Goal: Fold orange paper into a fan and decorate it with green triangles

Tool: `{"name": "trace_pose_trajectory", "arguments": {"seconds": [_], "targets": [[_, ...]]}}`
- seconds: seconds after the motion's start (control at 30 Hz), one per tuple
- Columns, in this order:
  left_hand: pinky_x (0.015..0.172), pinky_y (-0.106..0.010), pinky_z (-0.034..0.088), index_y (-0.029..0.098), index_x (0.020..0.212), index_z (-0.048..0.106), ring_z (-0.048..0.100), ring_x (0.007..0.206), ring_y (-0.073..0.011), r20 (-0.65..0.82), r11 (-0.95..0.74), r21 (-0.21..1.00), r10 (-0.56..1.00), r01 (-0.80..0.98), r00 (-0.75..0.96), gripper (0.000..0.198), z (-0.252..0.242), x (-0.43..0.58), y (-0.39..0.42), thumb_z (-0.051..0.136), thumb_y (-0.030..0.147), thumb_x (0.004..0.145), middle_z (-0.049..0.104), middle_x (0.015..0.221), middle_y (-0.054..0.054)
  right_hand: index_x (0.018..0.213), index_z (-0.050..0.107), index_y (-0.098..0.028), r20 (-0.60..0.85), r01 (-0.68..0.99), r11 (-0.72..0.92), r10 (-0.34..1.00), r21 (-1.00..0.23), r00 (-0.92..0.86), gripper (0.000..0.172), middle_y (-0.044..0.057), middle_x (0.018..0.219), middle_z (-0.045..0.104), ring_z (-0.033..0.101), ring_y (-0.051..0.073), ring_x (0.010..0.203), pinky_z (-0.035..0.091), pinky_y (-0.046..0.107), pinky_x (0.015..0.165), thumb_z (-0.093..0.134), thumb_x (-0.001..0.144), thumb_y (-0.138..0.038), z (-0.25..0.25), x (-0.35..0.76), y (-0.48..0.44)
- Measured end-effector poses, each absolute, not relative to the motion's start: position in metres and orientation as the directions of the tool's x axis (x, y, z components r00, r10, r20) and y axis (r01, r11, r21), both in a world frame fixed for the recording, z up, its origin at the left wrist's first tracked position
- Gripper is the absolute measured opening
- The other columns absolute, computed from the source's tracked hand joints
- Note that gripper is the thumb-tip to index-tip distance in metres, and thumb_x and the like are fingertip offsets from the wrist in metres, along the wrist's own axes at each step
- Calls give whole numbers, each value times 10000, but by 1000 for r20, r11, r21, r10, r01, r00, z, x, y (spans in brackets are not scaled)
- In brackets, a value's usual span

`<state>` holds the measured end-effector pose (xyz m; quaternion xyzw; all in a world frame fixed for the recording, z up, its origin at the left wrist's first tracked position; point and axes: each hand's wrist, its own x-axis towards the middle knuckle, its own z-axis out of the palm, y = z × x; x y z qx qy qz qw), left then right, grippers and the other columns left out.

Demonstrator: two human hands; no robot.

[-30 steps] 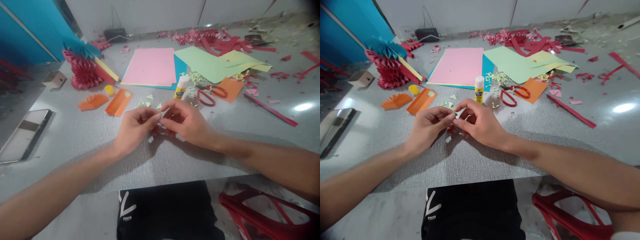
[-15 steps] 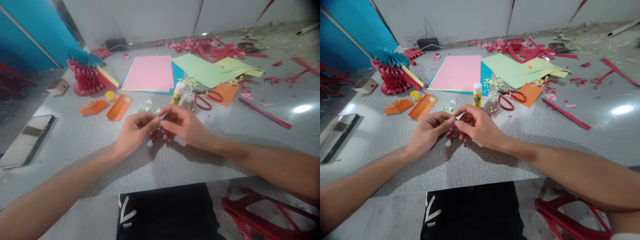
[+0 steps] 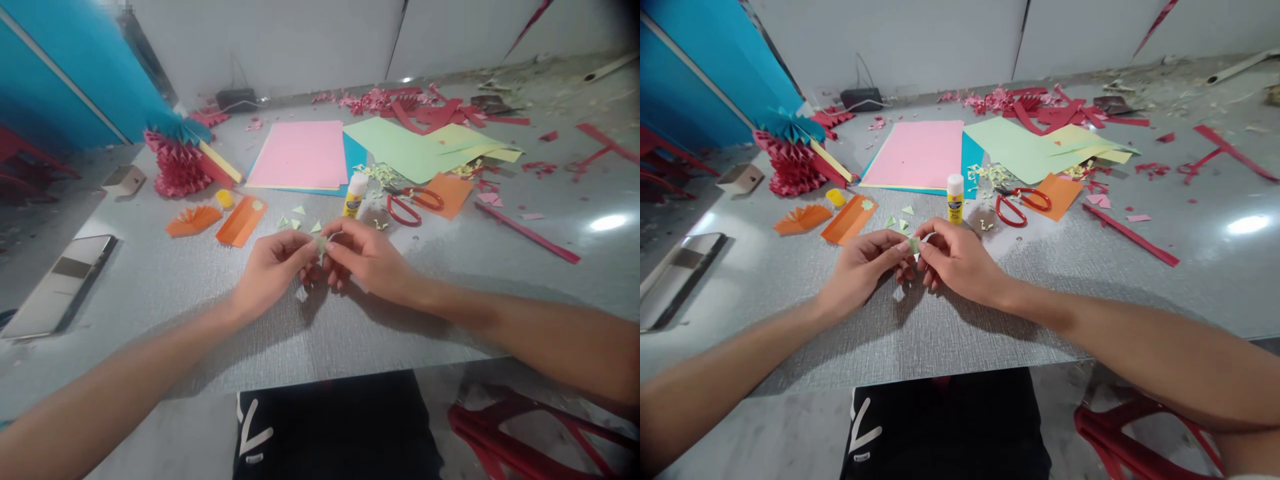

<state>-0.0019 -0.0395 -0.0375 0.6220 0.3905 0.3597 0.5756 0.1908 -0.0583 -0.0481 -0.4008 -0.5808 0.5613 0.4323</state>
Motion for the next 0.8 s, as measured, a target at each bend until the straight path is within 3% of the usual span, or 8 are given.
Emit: {"name": "trace_pose_trajectory", "arguments": {"seconds": [0.13,0.53,0.8], "targets": [[539,-206,543,159,878,701,653,569,-109,14,-69,991,904,113,428,190,-37,-1,-42,696,331,960,704,662,-16,949,598,-206,90,45,106,957,-993,-275,89,-20,801,659,679,115,573,576,246,513,654,965,-274,-45,192,-59],[509,-213,540,186,886,649,663,531,-113,69,-118,988,910,96,408,61,-36,2,-45,707,200,898,699,639,13,869,590,-203,100,-7,101,960,-995,-263,126,-40,710,642,678,122,591,570,255,548,714,888,-214,-42,192,-60],[543,-230,547,195,873,663,681,570,-118,138,-209,968,908,141,396,62,-38,-2,-46,673,134,875,678,645,32,861,608,-196,63,-41,53,946,-998,-317,202,-36,717,620,662,122,586,558,257,526,737,902,-346,-39,193,-59]]}}
